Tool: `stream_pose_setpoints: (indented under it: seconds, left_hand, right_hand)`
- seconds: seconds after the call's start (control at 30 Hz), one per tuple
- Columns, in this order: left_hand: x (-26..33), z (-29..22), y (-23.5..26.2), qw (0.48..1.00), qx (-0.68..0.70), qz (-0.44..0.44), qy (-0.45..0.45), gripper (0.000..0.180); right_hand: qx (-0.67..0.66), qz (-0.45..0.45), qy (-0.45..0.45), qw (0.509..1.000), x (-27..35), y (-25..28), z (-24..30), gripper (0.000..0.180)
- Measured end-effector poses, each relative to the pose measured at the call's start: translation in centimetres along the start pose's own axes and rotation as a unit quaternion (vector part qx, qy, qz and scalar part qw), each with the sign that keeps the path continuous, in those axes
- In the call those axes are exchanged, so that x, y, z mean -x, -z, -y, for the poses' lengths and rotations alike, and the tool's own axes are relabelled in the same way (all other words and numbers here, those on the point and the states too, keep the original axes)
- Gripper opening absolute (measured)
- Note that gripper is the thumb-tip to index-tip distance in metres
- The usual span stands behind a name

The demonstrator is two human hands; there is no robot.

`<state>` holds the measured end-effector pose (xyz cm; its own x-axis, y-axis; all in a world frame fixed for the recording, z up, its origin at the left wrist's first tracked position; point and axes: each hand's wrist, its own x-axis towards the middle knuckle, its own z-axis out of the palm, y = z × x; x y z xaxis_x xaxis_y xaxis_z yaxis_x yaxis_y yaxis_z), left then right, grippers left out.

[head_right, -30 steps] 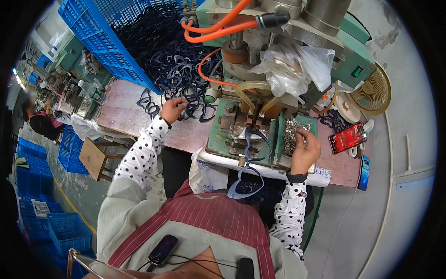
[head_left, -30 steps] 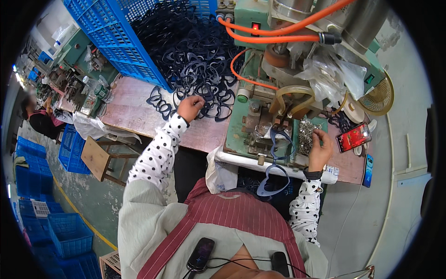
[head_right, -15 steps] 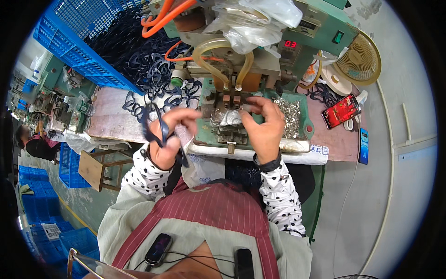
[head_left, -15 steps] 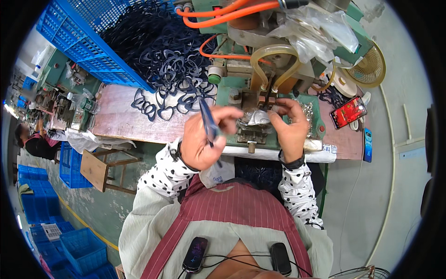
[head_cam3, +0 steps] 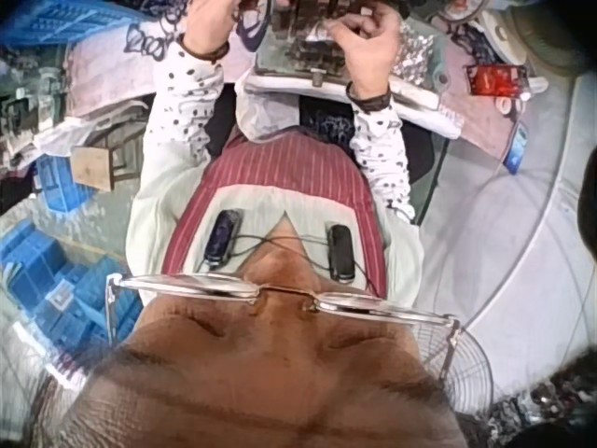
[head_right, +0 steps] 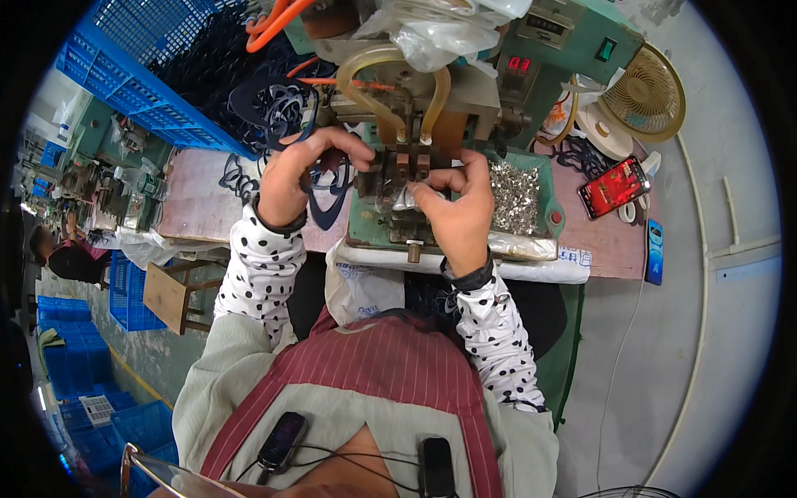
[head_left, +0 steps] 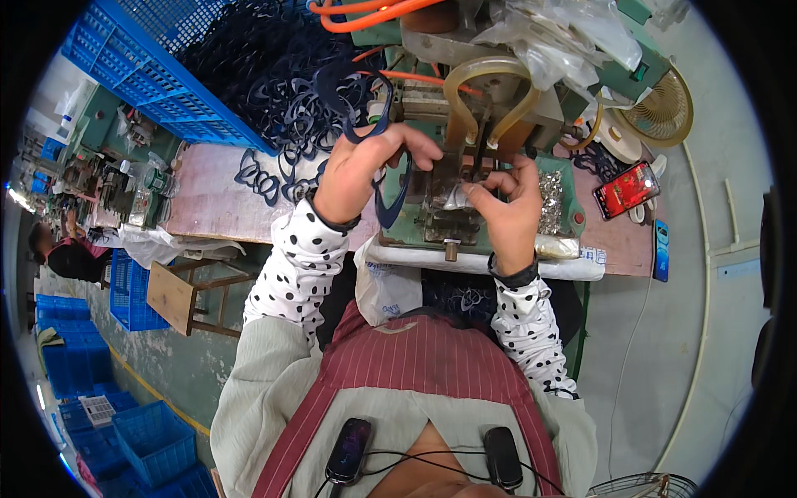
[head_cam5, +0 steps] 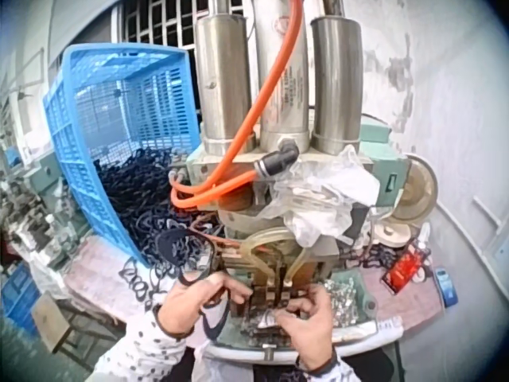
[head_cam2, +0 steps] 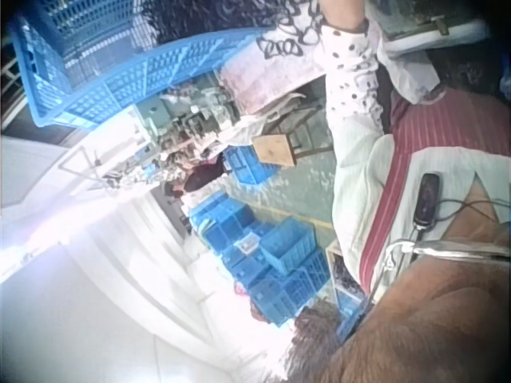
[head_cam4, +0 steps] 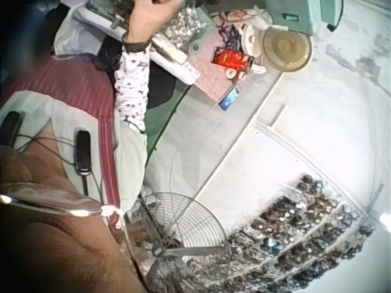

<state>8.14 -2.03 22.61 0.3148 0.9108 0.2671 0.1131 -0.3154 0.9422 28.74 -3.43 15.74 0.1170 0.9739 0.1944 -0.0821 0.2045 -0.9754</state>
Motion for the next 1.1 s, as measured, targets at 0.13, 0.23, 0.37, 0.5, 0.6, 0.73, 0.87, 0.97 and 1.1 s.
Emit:
stream_pose_setpoints:
  seconds: [0.13,0.23,0.37,0.5,0.6,0.73,0.87,0.97,1.1]
  left_hand:
    - [0.5,-0.5,-1.8,0.997,-0.007,-0.075,0.025,0.032]
    - [4.3,-0.9,-4.1,0.973,0.154,0.123,0.123,0.035]
    - [6.4,1.7,-8.3,0.865,0.351,0.207,0.294,0.026]
    - [6.3,3.4,-10.3,0.858,0.414,0.003,0.305,0.021]
    - [5.3,3.1,-10.3,0.856,0.399,0.029,0.327,0.023]
    - [4.7,3.4,-10.7,0.837,0.434,0.05,0.33,0.03]
    - [4.8,4.2,-9.9,0.843,0.431,0.099,0.306,0.034]
    - [4.6,3.4,-9.7,0.836,0.427,0.081,0.335,0.034]
    - [4.9,4.2,-9.9,0.833,0.438,0.067,0.331,0.033]
  right_hand:
    - [-0.057,-0.016,0.008,0.998,0.3,-0.5,-0.2,0.053]
    - [-0.035,-0.019,0.038,0.998,0.4,-0.4,-1.0,0.055]
    - [0.022,-0.02,0.046,0.999,-0.2,1.7,-0.5,0.046]
    - [0.043,-0.082,0.045,0.995,-1.7,7.0,-3.0,0.037]
    - [0.118,-0.114,0.04,0.986,-2.3,10.0,-5.3,0.032]
    - [0.325,-0.207,0.079,0.919,-2.1,12.2,-7.4,0.027]
    - [0.448,-0.202,0.082,0.867,-1.9,14.6,-9.8,0.026]
    - [0.44,-0.188,0.072,0.875,-1.8,15.1,-10.3,0.03]
    - [0.605,-0.09,0.125,0.781,-1.3,14.2,-9.5,0.036]
